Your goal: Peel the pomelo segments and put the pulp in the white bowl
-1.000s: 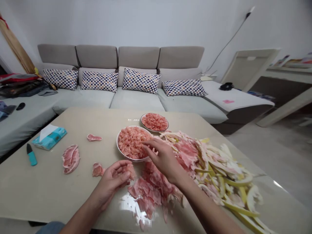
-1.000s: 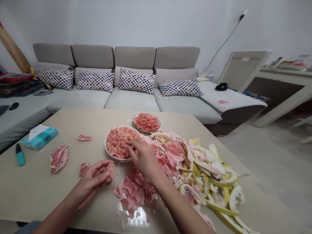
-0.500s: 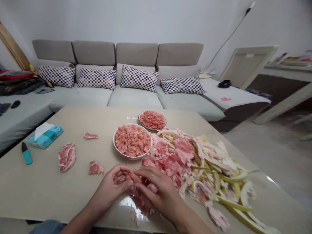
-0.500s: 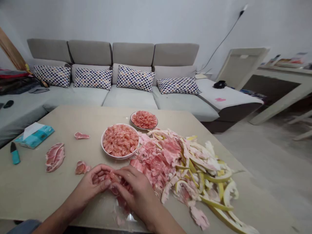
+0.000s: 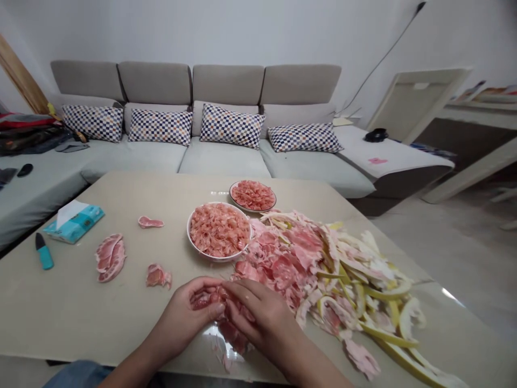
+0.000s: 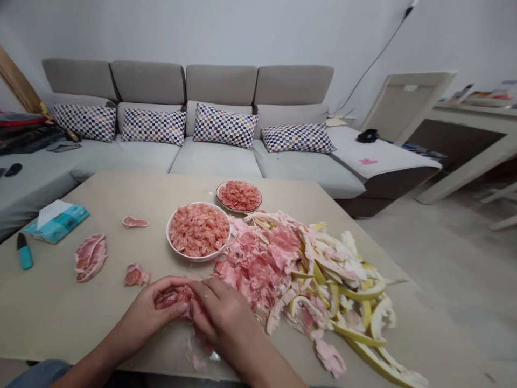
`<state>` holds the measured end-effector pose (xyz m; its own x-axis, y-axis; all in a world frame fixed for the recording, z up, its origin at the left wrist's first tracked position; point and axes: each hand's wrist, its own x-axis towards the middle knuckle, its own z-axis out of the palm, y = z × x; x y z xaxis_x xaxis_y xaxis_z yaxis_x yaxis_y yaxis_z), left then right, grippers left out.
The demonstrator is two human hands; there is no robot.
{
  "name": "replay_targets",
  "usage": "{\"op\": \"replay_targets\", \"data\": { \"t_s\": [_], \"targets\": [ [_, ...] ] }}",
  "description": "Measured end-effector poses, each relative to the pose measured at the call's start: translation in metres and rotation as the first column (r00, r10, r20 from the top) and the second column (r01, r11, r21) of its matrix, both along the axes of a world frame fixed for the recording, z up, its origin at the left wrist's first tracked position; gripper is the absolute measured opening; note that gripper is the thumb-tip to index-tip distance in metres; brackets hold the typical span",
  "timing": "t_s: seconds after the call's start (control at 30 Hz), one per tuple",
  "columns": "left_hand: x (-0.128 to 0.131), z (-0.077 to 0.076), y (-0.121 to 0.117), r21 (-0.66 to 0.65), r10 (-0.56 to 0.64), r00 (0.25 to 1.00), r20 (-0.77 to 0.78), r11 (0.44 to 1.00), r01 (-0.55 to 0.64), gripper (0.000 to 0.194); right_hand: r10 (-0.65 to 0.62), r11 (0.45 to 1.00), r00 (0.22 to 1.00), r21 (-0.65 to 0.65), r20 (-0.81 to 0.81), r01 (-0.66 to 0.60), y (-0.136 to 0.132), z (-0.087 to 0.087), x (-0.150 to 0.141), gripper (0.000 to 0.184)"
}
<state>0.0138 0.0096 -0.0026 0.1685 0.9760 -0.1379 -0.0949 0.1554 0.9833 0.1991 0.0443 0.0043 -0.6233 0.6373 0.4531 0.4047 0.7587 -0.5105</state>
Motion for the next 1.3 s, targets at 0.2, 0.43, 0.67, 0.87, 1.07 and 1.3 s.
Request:
{"op": "replay_targets", "data": {
  "t_s": [0.2, 0.43, 0.67, 0.87, 1.07, 1.3],
  "targets": [
    [0.000, 0.003, -0.001, 0.002, -0.016, 1.000, 0.011, 1.000, 0.016, 0.032, -0.023, 0.970, 0.994, -0.241, -0.107, -0.003, 0.002, 0.005, 0.001, 0.025],
    [-0.003, 0.005, -0.001, 0.022, -0.031, 0.999, -0.028, 0.999, 0.032, 0.033, -0.087, 0.930, 0.987, -0.366, -0.132, 0.033, 0.003, 0.011, 0.002, 0.025],
    [-0.003, 0.007, -0.001, -0.023, -0.017, 1.000, -0.016, 1.000, 0.017, 0.032, -0.125, 0.890, 0.985, -0.452, -0.123, 0.057, 0.003, 0.016, 0.000, 0.020],
    [-0.005, 0.004, -0.002, -0.043, -0.020, 0.999, 0.049, 0.999, 0.022, 0.041, -0.156, 0.858, 0.983, -0.506, -0.100, 0.085, 0.006, 0.016, 0.000, 0.016],
    [-0.009, 0.010, 0.001, -0.081, 0.008, 0.994, 0.113, 0.997, 0.002, 0.031, -0.131, 0.965, 0.979, -0.245, -0.154, 0.090, 0.006, 0.006, 0.001, 0.018],
    [-0.013, 0.015, -0.001, -0.120, 0.046, 0.982, 0.186, 0.993, -0.024, 0.019, -0.158, 0.925, 0.980, -0.366, -0.124, 0.103, 0.011, 0.013, 0.004, 0.017]
  ]
}}
